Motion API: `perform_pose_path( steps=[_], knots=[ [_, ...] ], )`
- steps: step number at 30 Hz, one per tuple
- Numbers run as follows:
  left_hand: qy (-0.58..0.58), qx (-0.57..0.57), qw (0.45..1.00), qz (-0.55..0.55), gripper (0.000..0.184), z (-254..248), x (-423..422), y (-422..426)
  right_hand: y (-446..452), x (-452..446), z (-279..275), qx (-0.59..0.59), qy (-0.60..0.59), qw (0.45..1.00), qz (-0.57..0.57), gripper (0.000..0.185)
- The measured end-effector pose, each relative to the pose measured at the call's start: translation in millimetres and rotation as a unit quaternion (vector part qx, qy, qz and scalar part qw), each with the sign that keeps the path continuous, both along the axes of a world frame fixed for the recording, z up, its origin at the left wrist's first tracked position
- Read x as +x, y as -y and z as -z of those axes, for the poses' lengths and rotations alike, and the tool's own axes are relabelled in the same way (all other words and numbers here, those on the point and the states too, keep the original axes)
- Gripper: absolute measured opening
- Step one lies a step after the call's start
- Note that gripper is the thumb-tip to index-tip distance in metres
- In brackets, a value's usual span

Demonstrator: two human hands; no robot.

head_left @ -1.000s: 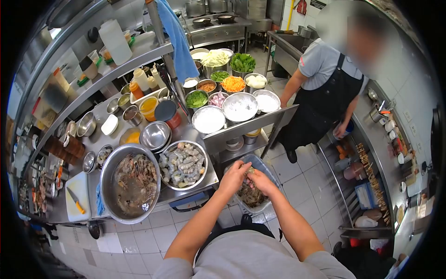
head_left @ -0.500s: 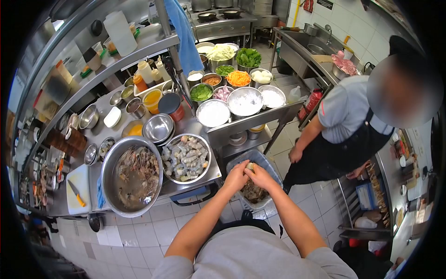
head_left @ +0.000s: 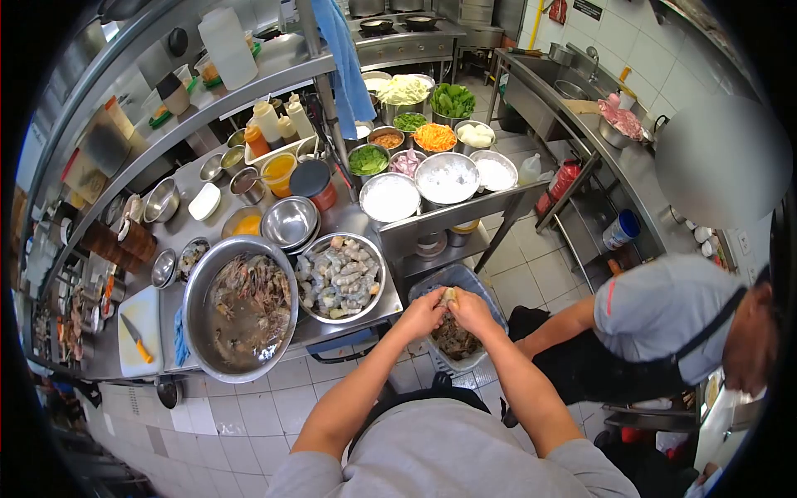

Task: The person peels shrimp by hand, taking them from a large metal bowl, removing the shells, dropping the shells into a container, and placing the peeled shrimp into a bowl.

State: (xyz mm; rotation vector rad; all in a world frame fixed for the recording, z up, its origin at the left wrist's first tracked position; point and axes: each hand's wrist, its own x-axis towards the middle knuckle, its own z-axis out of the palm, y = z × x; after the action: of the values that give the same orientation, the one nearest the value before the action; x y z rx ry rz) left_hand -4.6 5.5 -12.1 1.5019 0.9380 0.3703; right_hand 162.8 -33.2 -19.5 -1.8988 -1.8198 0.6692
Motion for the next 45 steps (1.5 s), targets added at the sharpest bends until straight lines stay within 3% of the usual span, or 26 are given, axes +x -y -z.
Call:
perform_pose_path(
  steps=[1,2,3,4,6,9,11,12,14,15,16,17,18,19,21,24,25,26,27,30,34,40,45],
  knots=[
    [0.001,0.0,1.0,0.0,0.048,-4.0,-6.5,-3.9,-2.1,4.2,1.2,0.002,-0.01,1.0,-0.015,0.026],
    [0.064,-0.075,0.995,0.022,0.051,-7.7,-14.6,-7.0,-5.7,8.0,2.6,0.002,-0.009,1.0,-0.013,0.026],
    [0.127,-0.149,0.98,0.043,0.054,-13.8,-20.4,-7.1,-10.0,11.6,5.5,-0.007,-0.089,0.996,-0.021,0.027],
    [0.127,-0.15,0.98,0.043,0.054,-17.9,-23.5,-6.0,-14.0,16.4,13.4,-0.016,-0.169,0.985,-0.029,0.027],
    [0.203,-0.266,0.941,0.04,0.059,-24.4,-31.1,-6.4,-18.4,24.8,25.1,-0.021,-0.158,0.987,-0.006,0.028],
    [0.208,-0.265,0.941,0.029,0.055,-23.1,-36.7,-12.1,-18.6,36.6,35.6,-0.067,-0.071,0.995,0.033,0.03],
    [0.205,-0.256,0.945,0.015,0.053,-18.8,-37.7,-15.0,-12.3,46.4,51.6,-0.065,-0.006,0.998,-0.005,0.032],
    [0.171,-0.221,0.96,-0.01,0.051,-17.2,-36.9,-14.6,-10.9,50.6,62.6,-0.062,0.059,0.995,-0.041,0.034],
    [0.136,-0.186,0.972,-0.039,0.049,-11.5,-36.2,-13.8,-16.5,57.1,99.7,-0.004,0.015,0.999,-0.032,0.036],
    [0.069,0.009,0.996,-0.05,0.05,-6.7,-35.5,-12.7,-17.9,57.6,110.4,0.051,-0.029,0.998,-0.019,0.039],
    [-0.002,0.203,0.977,-0.058,0.051,-3.4,-34.3,-11.5,-17.9,48.7,83.1,0.05,-0.03,0.998,-0.02,0.039],
    [-0.034,0.23,0.97,-0.071,0.052,-16.2,-33.0,-8.0,-18.4,27.3,17.6,-0.086,-0.266,0.959,0.038,0.04],
    [-0.034,0.229,0.97,-0.069,0.052,-24.9,-30.9,-4.9,-19.4,10.3,-20.3,-0.214,-0.482,0.845,0.094,0.042],
    [-0.024,0.258,0.962,-0.081,0.054,-32.0,-27.9,-2.8,-21.0,1.9,-22.7,-0.213,-0.483,0.844,0.096,0.042],
    [-0.013,0.288,0.953,-0.09,0.056,-33.2,-24.1,-3.2,-23.9,-6.9,-23.9,-0.163,-0.482,0.861,-0.009,0.045],
    [0.004,0.324,0.934,-0.152,0.046,-25.0,-30.9,-10.4,-29.5,-11.6,-14.4,-0.08,-0.45,0.889,-0.027,0.042],
    [0.042,0.075,0.988,-0.129,0.039,-22.1,-41.8,-18.8,-29.6,-12.6,-19.0,-0.081,-0.45,0.889,-0.029,0.042],
    [0.078,-0.18,0.976,-0.097,0.033,-18.3,-50.8,-23.4,-27.1,-11.6,-24.0,0.012,-0.319,0.945,-0.077,0.039],
    [0.105,-0.216,0.965,-0.102,0.022,-24.9,-56.0,-20.4,-24.3,-12.2,-30.0,0.104,-0.178,0.971,-0.123,0.036],
    [0.108,-0.259,0.953,-0.111,0.019,-13.9,-62.7,-21.2,-17.3,-21.5,-41.4,0.073,-0.13,0.974,-0.173,0.033],
    [0.1,-0.295,0.946,-0.092,0.015,-8.3,-62.9,-21.5,-16.4,-27.8,-27.1,0.124,-0.049,0.97,-0.205,0.031],
    [0.088,-0.355,0.925,-0.098,0.013,9.6,-58.8,-25.7,-13.1,-29.2,-21.9,0.107,-0.008,0.966,-0.234,0.018],
    [0.085,-0.387,0.907,-0.146,0.011,15.0,-54.7,-31.3,-18.1,-37.7,-18.3,0.098,0.035,0.975,-0.197,0.016]
  ],
)
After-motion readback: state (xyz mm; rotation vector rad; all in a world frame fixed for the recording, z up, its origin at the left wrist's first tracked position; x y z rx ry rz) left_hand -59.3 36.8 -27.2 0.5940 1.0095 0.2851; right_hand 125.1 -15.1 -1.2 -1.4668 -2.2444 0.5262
